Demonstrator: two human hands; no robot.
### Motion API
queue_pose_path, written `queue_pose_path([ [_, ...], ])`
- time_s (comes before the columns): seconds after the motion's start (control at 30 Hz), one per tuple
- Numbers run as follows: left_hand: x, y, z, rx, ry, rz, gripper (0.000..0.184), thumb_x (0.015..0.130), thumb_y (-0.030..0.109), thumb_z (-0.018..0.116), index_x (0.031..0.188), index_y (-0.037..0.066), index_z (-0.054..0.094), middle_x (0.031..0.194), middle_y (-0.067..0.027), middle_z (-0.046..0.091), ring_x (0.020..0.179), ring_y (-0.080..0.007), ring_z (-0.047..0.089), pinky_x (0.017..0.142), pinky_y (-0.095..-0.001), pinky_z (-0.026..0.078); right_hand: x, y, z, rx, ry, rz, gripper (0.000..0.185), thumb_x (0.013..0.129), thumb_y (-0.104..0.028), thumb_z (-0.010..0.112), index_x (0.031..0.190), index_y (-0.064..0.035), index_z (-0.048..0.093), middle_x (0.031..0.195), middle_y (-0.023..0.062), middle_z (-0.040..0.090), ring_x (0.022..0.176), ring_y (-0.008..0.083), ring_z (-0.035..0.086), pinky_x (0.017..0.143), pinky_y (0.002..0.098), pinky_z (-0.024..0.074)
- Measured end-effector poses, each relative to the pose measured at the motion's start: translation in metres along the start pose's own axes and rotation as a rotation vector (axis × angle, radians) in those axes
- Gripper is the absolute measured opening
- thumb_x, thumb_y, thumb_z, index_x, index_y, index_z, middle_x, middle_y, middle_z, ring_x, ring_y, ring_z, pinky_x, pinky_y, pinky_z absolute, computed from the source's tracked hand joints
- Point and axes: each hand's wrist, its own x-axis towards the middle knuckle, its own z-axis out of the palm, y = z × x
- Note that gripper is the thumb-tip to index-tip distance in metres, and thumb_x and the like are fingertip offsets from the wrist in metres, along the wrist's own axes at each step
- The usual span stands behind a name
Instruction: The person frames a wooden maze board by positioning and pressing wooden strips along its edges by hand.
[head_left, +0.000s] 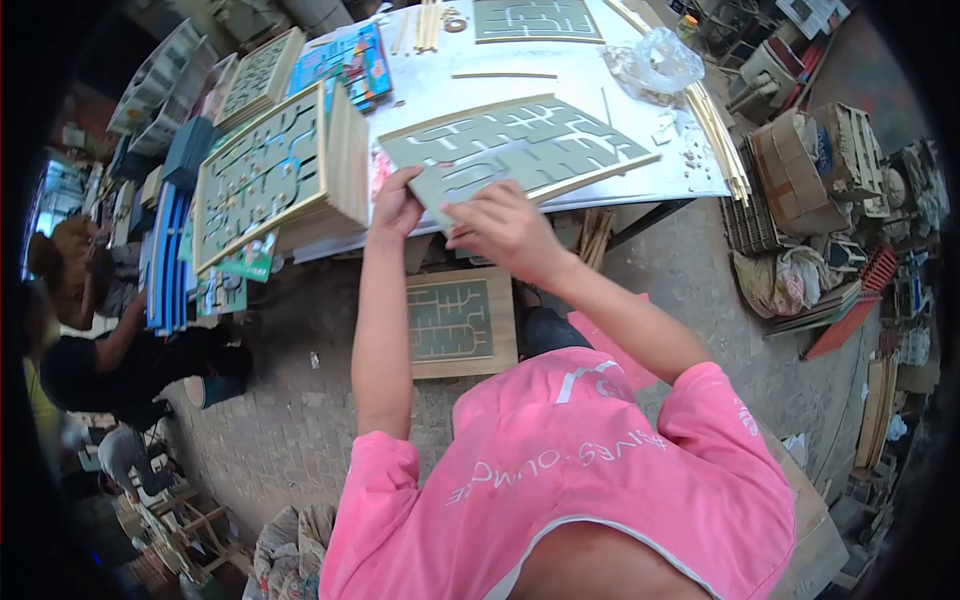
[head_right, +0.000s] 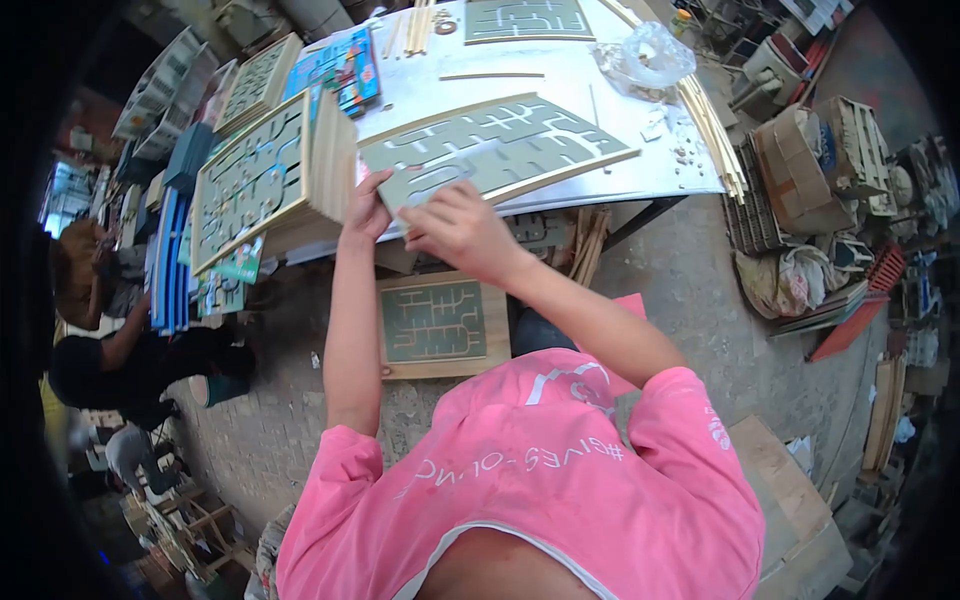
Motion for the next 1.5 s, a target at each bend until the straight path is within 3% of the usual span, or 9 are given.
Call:
queue_pose_path([
  [0.1, 0.016, -0.002, -0.021, 0.016, 0.035, 0.003, 0.050, 0.090, 0.012, 0.055, 0.135, -0.007, 0.041, 0.121, -0.0247, 0.061, 0.117, -0.0336, 0.056, 0.106, -0.0447, 0.042, -0.002, 0.018, -0.003, 0.023, -0.158, 0.069, 0.062, 0.067, -0.033, 0.081, 0.121, -0.0088, 0.061, 0.118, 0.0062, 0.063, 0.111, 0.0218, 0.057, 0.099, 0.0417, 0.0339],
  [0.2, 0.032, -0.004, -0.045, 0.056, 0.089, -0.005, 0.053, 0.091, 0.013, 0.055, 0.137, -0.005, 0.037, 0.119, -0.0244, 0.061, 0.116, -0.0331, 0.057, 0.105, -0.0436, 0.044, -0.014, 0.051, -0.044, -0.029, -0.024, 0.231, 0.052, 0.074, -0.029, 0.080, 0.119, -0.0092, 0.062, 0.118, 0.0068, 0.064, 0.114, 0.0226, 0.058, 0.098, 0.0402, 0.0378],
  [0.3, 0.041, -0.005, -0.069, 0.160, 0.088, 0.034, 0.050, 0.093, 0.017, 0.055, 0.137, -0.002, 0.039, 0.121, -0.0227, 0.061, 0.116, -0.0319, 0.057, 0.103, -0.0440, 0.045, -0.052, 0.133, -0.082, 0.018, 0.376, 0.767, 0.034, 0.083, -0.018, 0.074, 0.113, -0.0050, 0.065, 0.107, 0.0128, 0.068, 0.101, 0.0232, 0.063, 0.086, 0.0339, 0.0477],
  [0.43, 0.050, -0.006, -0.108, 0.227, 0.151, -0.051, 0.040, 0.093, 0.020, 0.056, 0.126, -0.002, 0.048, 0.112, -0.0188, 0.065, 0.107, -0.0272, 0.061, 0.096, -0.0399, 0.049, -0.110, 0.294, -0.115, 0.017, 0.383, 1.180, 0.035, 0.092, -0.030, 0.063, 0.111, 0.0001, 0.067, 0.094, 0.0120, 0.070, 0.086, 0.0197, 0.065, 0.080, 0.0312, 0.0490],
  [0.6, 0.062, -0.006, -0.124, 0.300, 0.169, -0.108, 0.044, 0.092, 0.022, 0.057, 0.129, 0.000, 0.047, 0.109, -0.0159, 0.066, 0.103, -0.0243, 0.063, 0.092, -0.0385, 0.051, -0.127, 0.361, -0.066, 0.457, -0.350, 1.543, 0.042, 0.096, -0.038, 0.055, 0.114, -0.0006, 0.063, 0.102, 0.0074, 0.069, 0.087, 0.0148, 0.063, 0.074, 0.0295, 0.0490],
  [1.0, 0.104, -0.007, -0.164, 0.366, 0.265, -0.263, 0.038, 0.096, 0.016, 0.058, 0.130, 0.004, 0.048, 0.105, -0.0092, 0.068, 0.096, -0.0175, 0.066, 0.087, -0.0328, 0.053, -0.130, 0.333, 0.006, 0.479, -0.059, 1.505, 0.028, 0.092, -0.015, 0.056, 0.108, 0.0068, 0.064, 0.087, 0.0153, 0.071, 0.078, 0.0179, 0.068, 0.072, 0.0288, 0.0527],
  [1.1, 0.120, -0.013, -0.176, 0.553, 0.418, -0.249, 0.035, 0.096, 0.019, 0.059, 0.126, 0.003, 0.054, 0.102, -0.0079, 0.069, 0.090, -0.0147, 0.065, 0.081, -0.0296, 0.053, -0.127, 0.328, 0.003, 0.030, 0.031, 1.374, 0.028, 0.089, -0.018, 0.062, 0.109, 0.0020, 0.064, 0.086, 0.0168, 0.070, 0.079, 0.0249, 0.069, 0.074, 0.0335, 0.0531],
  [1.27, 0.136, -0.017, -0.175, 1.317, 0.587, -0.278, 0.031, 0.089, 0.028, 0.069, 0.103, 0.001, 0.070, 0.082, -0.0083, 0.070, 0.071, -0.0099, 0.062, 0.065, -0.0276, 0.047, -0.118, 0.323, 0.007, -0.036, -0.067, 1.312, 0.028, 0.089, -0.018, 0.063, 0.108, 0.0027, 0.063, 0.087, 0.0179, 0.070, 0.083, 0.0282, 0.069, 0.075, 0.0361, 0.0529],
  [1.5, 0.144, -0.041, -0.136, 1.554, 0.773, -0.001, 0.037, 0.083, 0.024, 0.070, 0.105, -0.006, 0.068, 0.078, -0.0207, 0.065, 0.072, -0.0281, 0.064, 0.066, -0.0377, 0.049, -0.119, 0.320, 0.010, -0.063, -0.141, 1.315, 0.032, 0.089, -0.019, 0.063, 0.111, 0.0041, 0.061, 0.090, 0.0184, 0.069, 0.082, 0.0279, 0.068, 0.074, 0.0370, 0.0529],
])
